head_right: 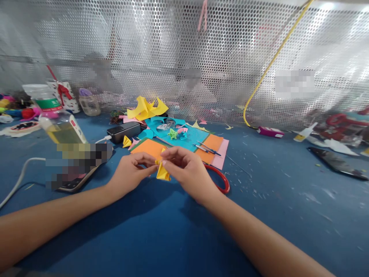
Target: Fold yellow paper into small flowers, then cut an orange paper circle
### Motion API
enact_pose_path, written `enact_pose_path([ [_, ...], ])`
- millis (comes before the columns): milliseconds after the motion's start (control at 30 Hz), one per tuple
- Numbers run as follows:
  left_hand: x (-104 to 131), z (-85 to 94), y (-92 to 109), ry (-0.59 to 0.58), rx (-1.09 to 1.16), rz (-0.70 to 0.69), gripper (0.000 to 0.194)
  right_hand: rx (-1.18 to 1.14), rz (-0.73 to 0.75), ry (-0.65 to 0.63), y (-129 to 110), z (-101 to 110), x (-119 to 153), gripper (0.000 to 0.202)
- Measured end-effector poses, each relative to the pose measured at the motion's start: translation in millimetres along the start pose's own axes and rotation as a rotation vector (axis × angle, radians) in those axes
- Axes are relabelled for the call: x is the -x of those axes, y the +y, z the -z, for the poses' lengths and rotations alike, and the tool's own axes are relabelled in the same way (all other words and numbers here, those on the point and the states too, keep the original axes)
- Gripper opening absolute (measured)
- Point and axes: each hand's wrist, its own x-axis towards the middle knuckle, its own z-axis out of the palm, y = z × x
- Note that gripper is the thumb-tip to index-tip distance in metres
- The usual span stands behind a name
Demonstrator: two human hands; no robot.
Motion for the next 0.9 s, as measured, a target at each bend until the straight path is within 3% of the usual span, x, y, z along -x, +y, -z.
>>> enact_pose_path([
  [100, 2, -0.7, 1, -0.063, 0.002, -0.031, 0.015, 0.188, 0.005, -0.050, 5, -1, 1, 0.011],
  [267, 2, -0.3, 4, -0.129, 0.064, -0.006, 0.022, 0.383, 0.031, -0.016, 12, 7, -4, 0.014],
  [633, 1, -0.7, 4, -0.226, 0.073, 0.023, 0.018, 0.508, 0.087, 0.034, 13, -1, 1, 0.006],
  [900, 0, -2.2, 1, -0.194, 0.040, 0.035, 0.023, 0.480, 0.119, -0.003, 12, 3, -3, 0.006],
])
